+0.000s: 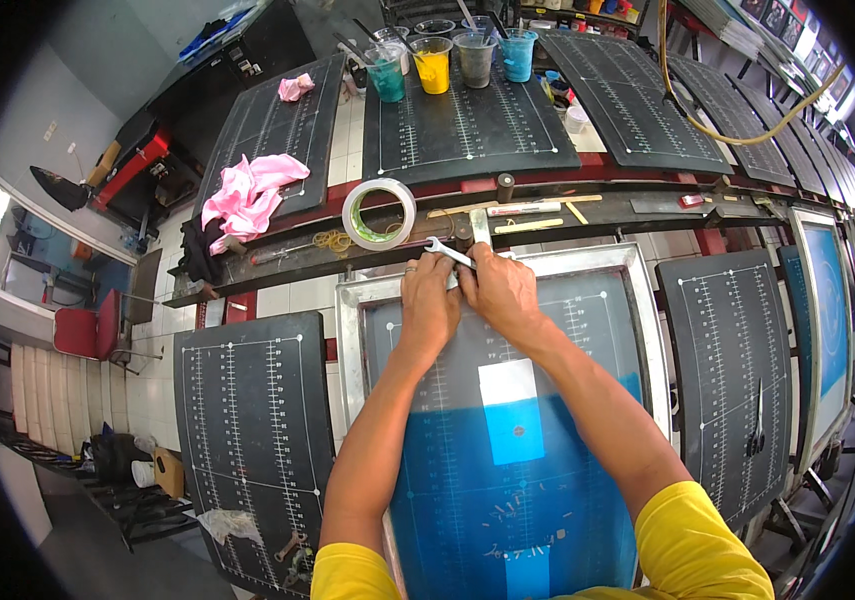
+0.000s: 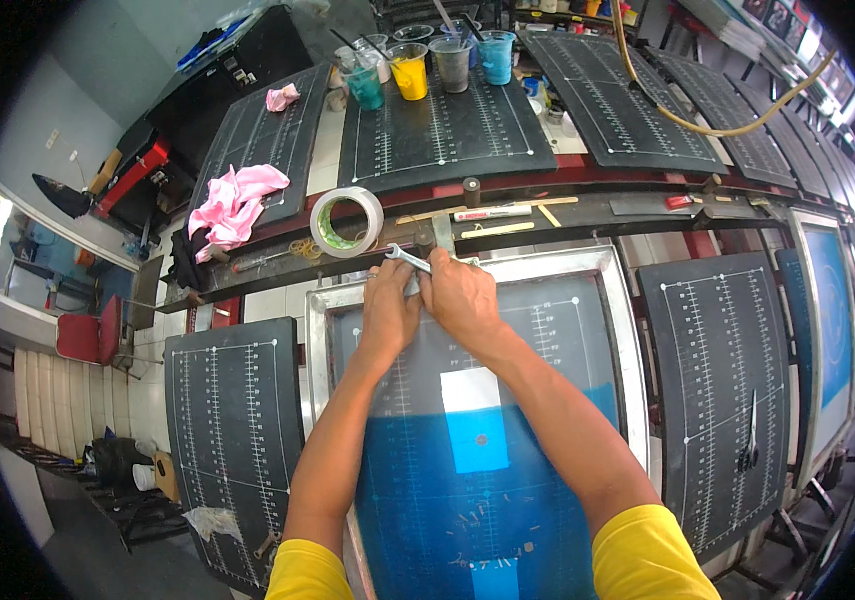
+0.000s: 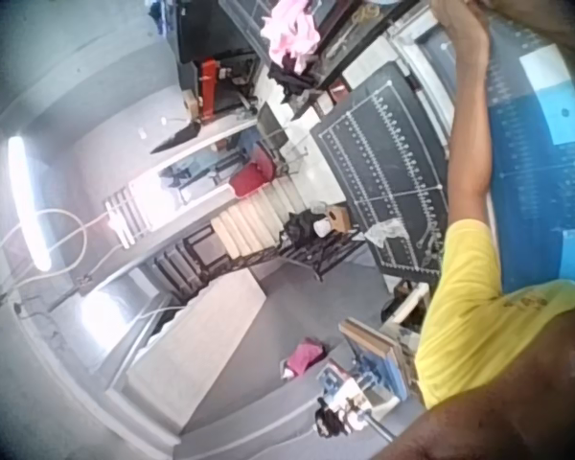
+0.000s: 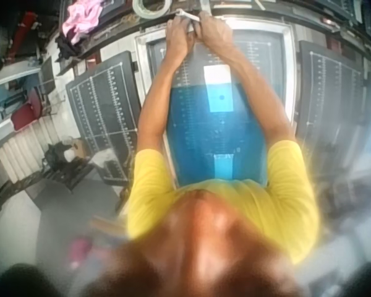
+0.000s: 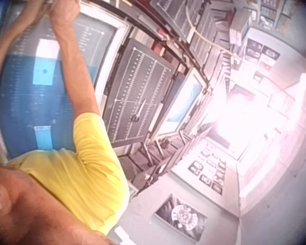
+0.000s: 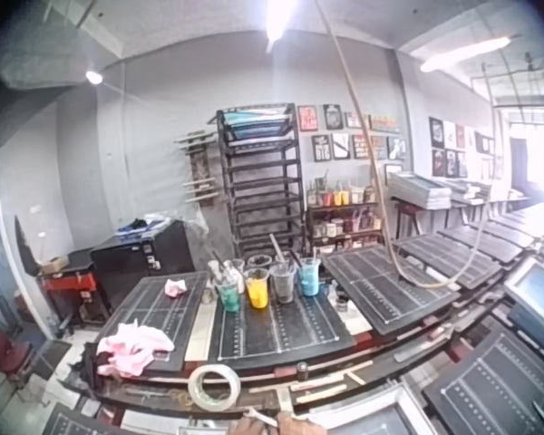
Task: The person aligns a screen printing frame on a press by using a caliper to measure distances and adjusting the frame's position by hand, then applies tape to the screen.
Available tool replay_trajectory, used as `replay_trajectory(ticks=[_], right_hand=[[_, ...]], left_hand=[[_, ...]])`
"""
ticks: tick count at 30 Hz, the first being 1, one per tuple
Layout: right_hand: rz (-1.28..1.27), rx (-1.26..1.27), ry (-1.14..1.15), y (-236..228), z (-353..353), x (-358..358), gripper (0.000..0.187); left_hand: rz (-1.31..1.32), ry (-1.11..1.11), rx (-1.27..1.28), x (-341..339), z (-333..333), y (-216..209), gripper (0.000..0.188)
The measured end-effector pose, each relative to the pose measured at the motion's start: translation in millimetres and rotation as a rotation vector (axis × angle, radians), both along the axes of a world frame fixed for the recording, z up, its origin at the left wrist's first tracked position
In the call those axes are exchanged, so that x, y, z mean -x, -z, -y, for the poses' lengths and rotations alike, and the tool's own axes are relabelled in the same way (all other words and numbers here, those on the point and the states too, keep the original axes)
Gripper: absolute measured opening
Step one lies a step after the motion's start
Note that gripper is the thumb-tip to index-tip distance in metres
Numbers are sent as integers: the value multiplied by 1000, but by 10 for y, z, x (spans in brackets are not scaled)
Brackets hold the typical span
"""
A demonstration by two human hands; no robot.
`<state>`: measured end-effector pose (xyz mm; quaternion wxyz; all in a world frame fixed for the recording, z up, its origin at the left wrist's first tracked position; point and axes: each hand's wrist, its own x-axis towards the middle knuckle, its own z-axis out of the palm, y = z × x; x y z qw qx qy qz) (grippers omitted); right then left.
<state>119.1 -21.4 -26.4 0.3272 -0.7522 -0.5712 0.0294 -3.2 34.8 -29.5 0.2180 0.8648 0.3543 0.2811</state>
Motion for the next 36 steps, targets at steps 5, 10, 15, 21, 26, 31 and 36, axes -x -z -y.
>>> replay_trajectory(ticks=[5,10,15,21,26,31,36], right_hand=[[25,4,-23,0,4,-16,18],[17,11,11,61,-40,12,17],[27,8,-5,-8,2,25,18],[-1,66,14,34,1,-15,20],[-391,108,61,-275,218,-218,23],[-472,107,183,-258,634,-774,21],[-451,198,140,-223,749,-861,20]], left_hand=[[16,-4,-2,-17,24,-17,31],[34,-10,-21,-11,31,-9,31],[21,2,-3,15,18,-21,35],[24,3,-19,-45,19,41,35],[14,10,61,13,32,-20,40],[23,0,40,-6,27,0,43],[9,9,82,-14,34,-11,43]])
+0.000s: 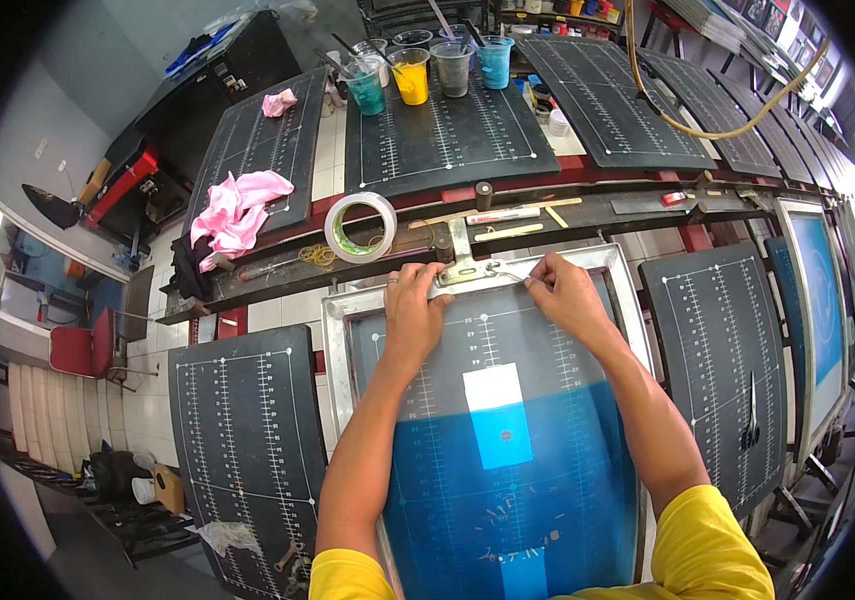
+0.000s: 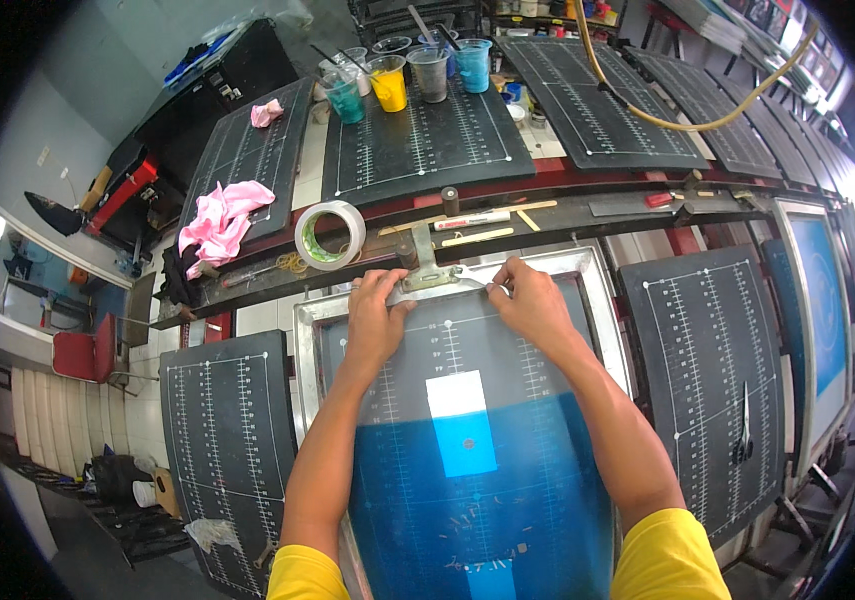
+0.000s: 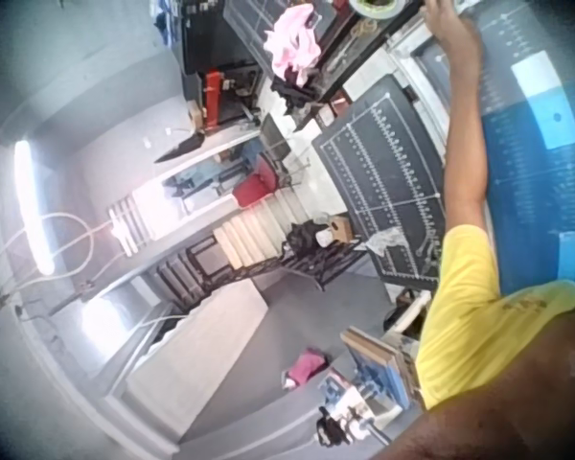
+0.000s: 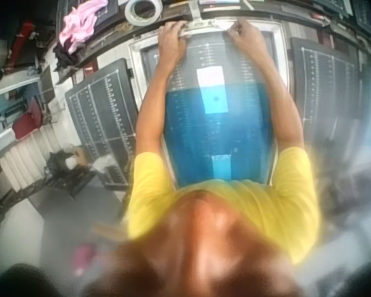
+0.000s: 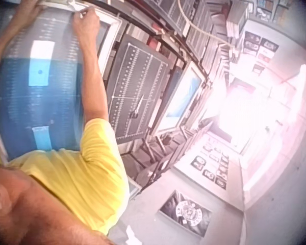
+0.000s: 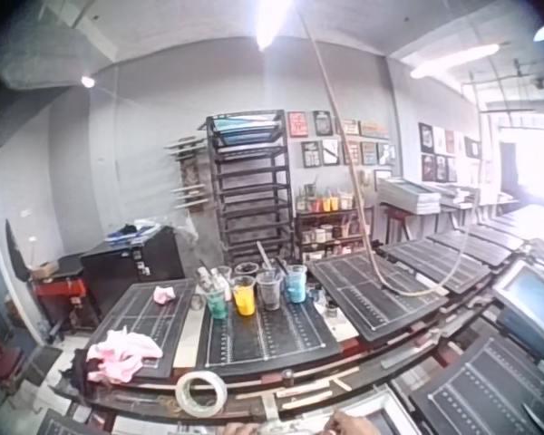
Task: The person aligns a screen printing frame on a press by using a caliper to measure distances and adjusting the frame's position by hand, then applies tape to the screen.
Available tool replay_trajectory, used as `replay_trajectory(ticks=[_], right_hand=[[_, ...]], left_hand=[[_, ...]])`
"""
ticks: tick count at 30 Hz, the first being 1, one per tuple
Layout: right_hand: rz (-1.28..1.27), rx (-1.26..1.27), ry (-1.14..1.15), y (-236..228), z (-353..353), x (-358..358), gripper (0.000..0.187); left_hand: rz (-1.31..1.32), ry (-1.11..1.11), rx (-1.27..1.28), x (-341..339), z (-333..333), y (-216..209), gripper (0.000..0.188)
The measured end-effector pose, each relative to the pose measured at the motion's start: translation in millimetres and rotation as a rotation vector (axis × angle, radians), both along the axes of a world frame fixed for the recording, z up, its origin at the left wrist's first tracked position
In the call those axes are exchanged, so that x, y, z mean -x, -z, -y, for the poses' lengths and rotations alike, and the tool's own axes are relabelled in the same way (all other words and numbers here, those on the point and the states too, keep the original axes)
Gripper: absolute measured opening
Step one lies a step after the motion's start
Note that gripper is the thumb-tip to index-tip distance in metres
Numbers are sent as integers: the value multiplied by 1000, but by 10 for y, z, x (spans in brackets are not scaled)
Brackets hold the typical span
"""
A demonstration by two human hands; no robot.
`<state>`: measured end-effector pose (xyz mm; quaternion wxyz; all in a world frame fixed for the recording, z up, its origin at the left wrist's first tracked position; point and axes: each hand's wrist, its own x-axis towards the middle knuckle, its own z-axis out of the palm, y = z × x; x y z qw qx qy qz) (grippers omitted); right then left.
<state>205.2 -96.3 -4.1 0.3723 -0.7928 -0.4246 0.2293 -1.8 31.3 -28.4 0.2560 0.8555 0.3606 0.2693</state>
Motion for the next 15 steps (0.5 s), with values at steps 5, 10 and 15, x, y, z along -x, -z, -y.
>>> replay_trajectory(ticks=[5,10,15], right_hand=[[46,3,-9,-79,-19,50,19],[80,27,-36,-60,-69,0,19],[21,62,-122,-85,-161,-153,18]], left_hand=[[-2,-1,-27,17,-4,9,43],[-4,9,-24,24,-11,17,44],[-14,3,-48,27,-4,15,44]])
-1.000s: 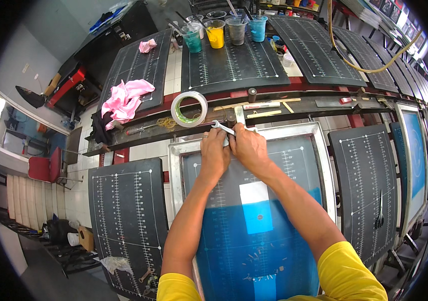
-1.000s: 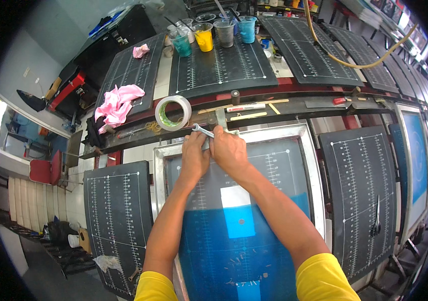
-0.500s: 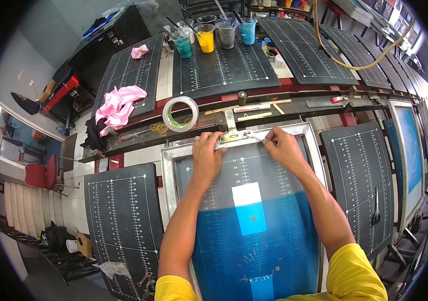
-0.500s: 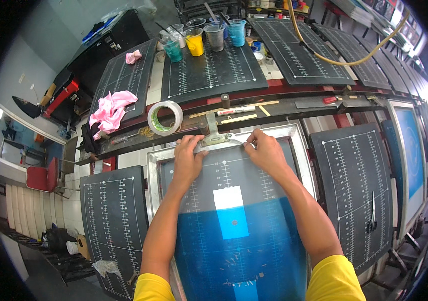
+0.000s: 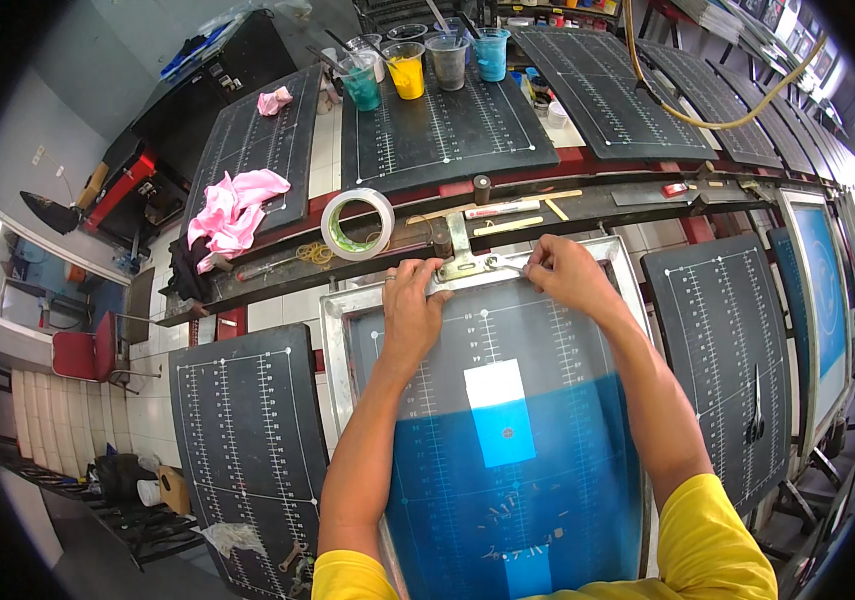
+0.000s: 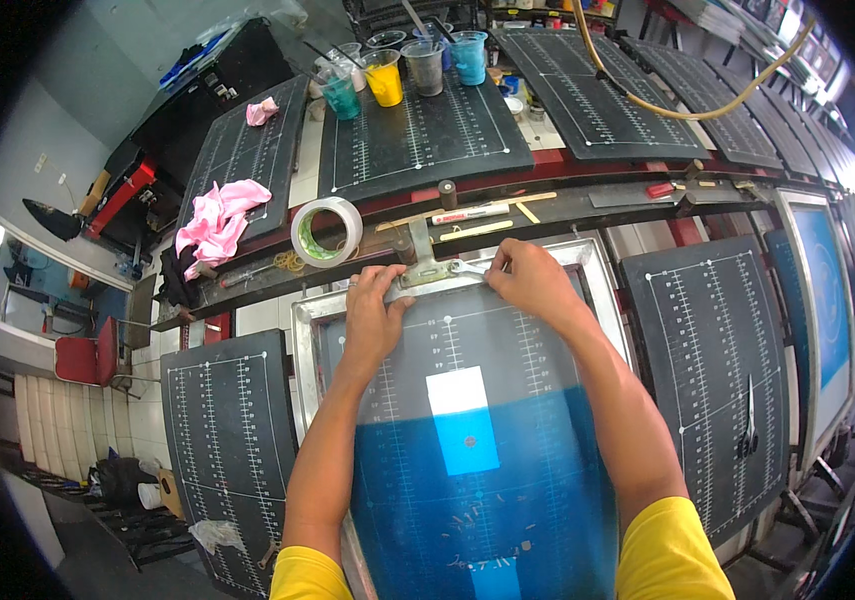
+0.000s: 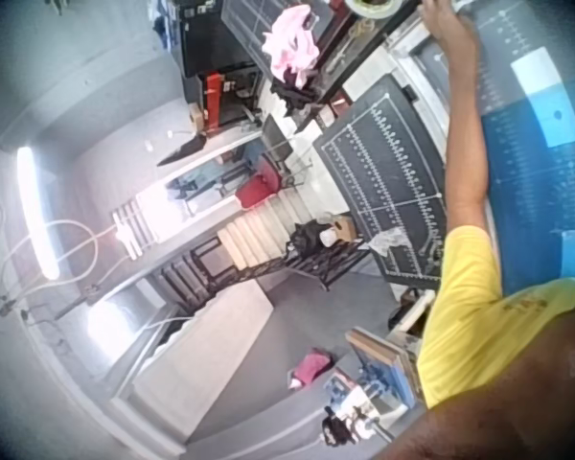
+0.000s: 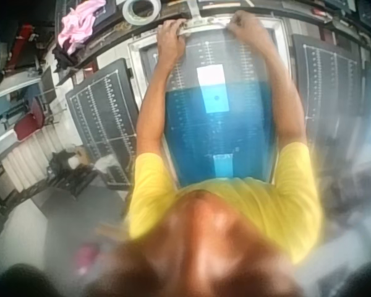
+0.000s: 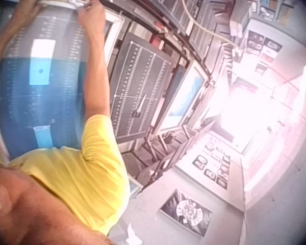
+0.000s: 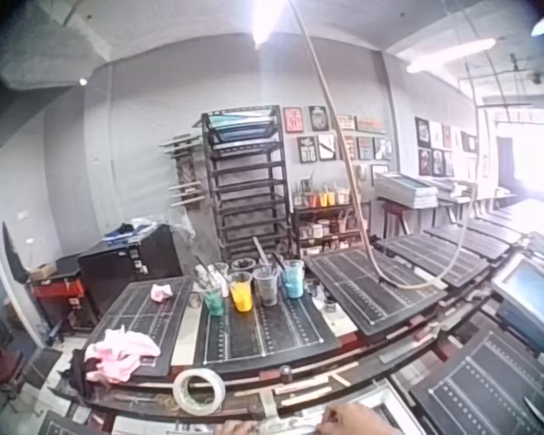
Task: The person aligns a screen printing frame on a press by using a caliper to measure distances and adjusting the frame's position by hand, then applies tape to the screen.
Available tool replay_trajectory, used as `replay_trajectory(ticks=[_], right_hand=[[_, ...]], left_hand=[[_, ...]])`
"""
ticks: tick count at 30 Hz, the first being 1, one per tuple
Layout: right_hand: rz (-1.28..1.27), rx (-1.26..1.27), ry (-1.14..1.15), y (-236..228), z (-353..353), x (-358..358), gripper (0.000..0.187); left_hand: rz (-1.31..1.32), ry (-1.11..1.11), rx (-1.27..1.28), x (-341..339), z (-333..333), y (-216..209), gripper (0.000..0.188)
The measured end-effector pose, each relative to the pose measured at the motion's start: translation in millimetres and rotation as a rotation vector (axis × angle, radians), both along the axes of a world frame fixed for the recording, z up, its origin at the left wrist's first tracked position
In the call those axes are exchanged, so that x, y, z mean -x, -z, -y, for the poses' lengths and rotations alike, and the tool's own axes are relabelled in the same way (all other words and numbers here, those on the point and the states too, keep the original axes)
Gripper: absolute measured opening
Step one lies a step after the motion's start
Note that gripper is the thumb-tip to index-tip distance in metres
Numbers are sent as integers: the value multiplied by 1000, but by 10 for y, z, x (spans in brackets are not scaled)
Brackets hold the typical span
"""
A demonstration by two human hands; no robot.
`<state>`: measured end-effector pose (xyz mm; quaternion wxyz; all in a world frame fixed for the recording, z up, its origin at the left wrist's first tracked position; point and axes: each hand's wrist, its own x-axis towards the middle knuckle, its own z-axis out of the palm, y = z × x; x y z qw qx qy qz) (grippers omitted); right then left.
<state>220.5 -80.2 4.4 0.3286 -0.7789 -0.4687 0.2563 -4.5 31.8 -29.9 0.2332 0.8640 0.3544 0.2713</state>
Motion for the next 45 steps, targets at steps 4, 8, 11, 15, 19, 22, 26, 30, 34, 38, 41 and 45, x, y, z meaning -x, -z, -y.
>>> replay_trajectory(ticks=[4,8,11,15,19,22,26,30,34,38,41,45], right_hand=[[-90,68,-116,-69,-65,-149,13],[-383,240,1,-252,-15,183,15],[-617,109,83,-53,77,417,18],[-783,25,158,50,8,699,22],[-861,-41,186,117,-4,792,24],[-745,0,198,103,117,785,21],[-486,-92,168,134,154,711,13],[-367,-176,92,261,1,626,15],[-367,-117,58,127,-143,596,17],[-319,-79,24,112,-242,522,17],[-294,-51,-22,33,-284,454,17],[-235,-22,-113,-85,-424,322,15]], left_hand=[[2,-4,13,-34,20,-27,41],[-20,-18,10,22,0,-12,45],[12,10,9,-14,4,-15,44],[27,13,2,-5,-6,11,44],[29,14,1,-11,-4,5,44],[32,9,8,2,1,-16,44],[21,2,17,-13,7,-44,44],[33,18,-14,-1,-31,22,45],[45,25,-24,14,-41,46,45],[68,38,-25,10,-33,28,44],[41,28,-5,5,-5,-17,44],[26,4,-28,6,16,-27,46]])
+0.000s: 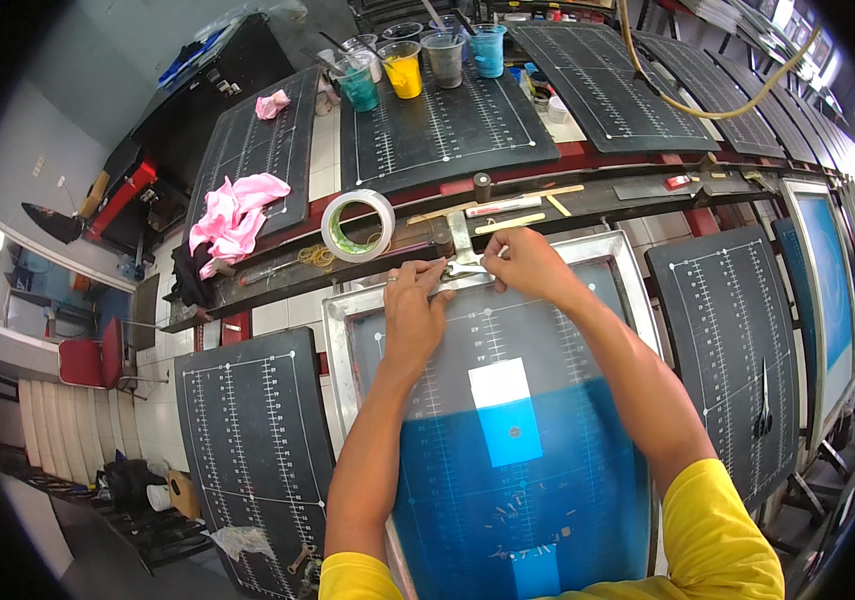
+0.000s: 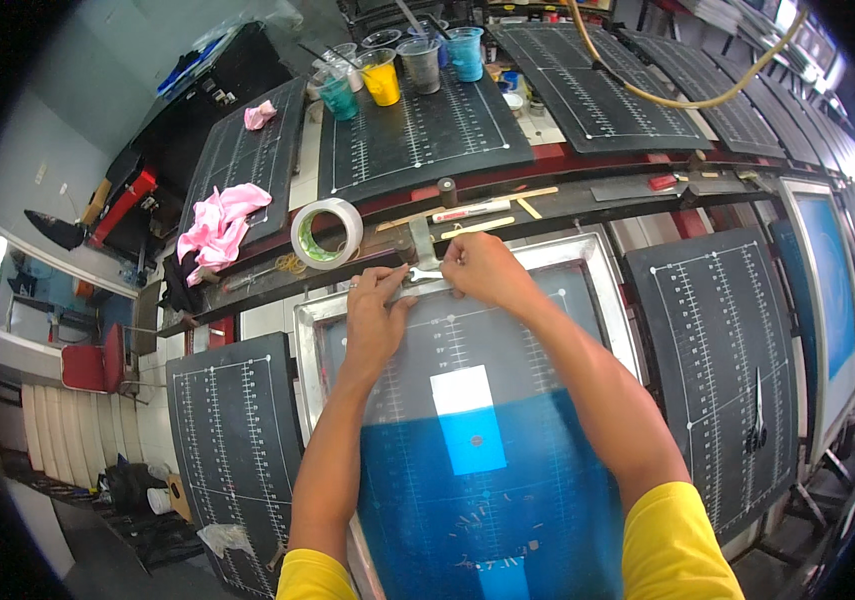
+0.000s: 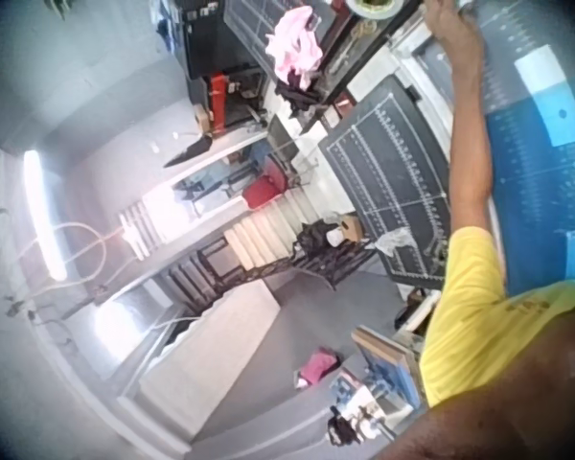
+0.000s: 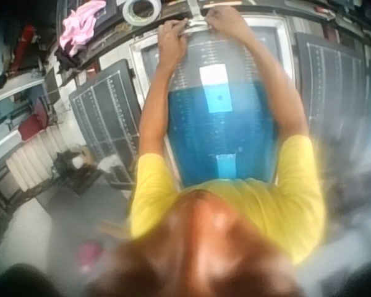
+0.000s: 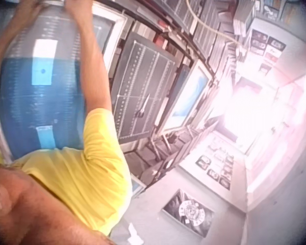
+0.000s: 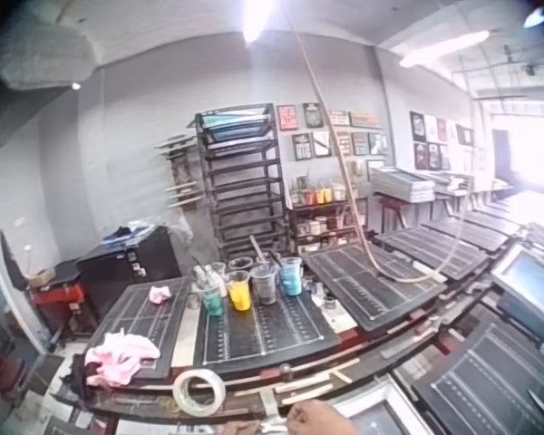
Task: The person aligns a screen printing frame on a press by using a caliper to measure distances and adjusting the frame's position by hand, then applies tape to the screen.
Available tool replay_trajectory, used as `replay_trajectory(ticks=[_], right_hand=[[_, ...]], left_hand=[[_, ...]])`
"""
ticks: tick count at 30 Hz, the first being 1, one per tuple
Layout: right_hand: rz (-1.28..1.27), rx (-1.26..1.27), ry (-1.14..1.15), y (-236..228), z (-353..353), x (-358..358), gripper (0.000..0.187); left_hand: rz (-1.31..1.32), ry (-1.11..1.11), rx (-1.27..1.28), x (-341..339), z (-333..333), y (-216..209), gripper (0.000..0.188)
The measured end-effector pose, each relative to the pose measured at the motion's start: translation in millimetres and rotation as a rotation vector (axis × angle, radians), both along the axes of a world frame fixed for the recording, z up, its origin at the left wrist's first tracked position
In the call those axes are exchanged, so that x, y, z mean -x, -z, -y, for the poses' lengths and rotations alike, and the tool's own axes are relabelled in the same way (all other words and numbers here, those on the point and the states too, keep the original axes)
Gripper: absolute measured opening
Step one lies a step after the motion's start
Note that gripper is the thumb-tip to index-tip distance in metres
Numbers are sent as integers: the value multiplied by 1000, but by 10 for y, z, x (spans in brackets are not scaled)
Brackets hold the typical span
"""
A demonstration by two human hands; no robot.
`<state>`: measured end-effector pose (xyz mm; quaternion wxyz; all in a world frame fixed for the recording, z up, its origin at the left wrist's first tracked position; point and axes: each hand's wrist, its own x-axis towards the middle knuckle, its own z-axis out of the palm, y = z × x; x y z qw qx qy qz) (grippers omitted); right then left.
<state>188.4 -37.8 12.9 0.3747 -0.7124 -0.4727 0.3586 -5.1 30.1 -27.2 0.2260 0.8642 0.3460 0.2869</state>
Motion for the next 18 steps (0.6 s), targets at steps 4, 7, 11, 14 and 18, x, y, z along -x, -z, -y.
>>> replay_trajectory(ticks=[4,7,11,14,18], right_hand=[[39,71,-125,-1,-211,-187,13],[19,94,-244,-73,-331,-322,12],[-5,87,-326,-42,-398,-387,14],[7,97,-233,-44,-309,-281,14],[57,-27,13,69,-1,60,15]], left_hand=[[18,9,-17,-5,-7,18,46],[29,6,-10,-27,-19,40,46],[38,17,-19,-31,-11,36,48],[17,1,3,-25,-26,53,48],[10,5,-8,-32,-18,25,47]])
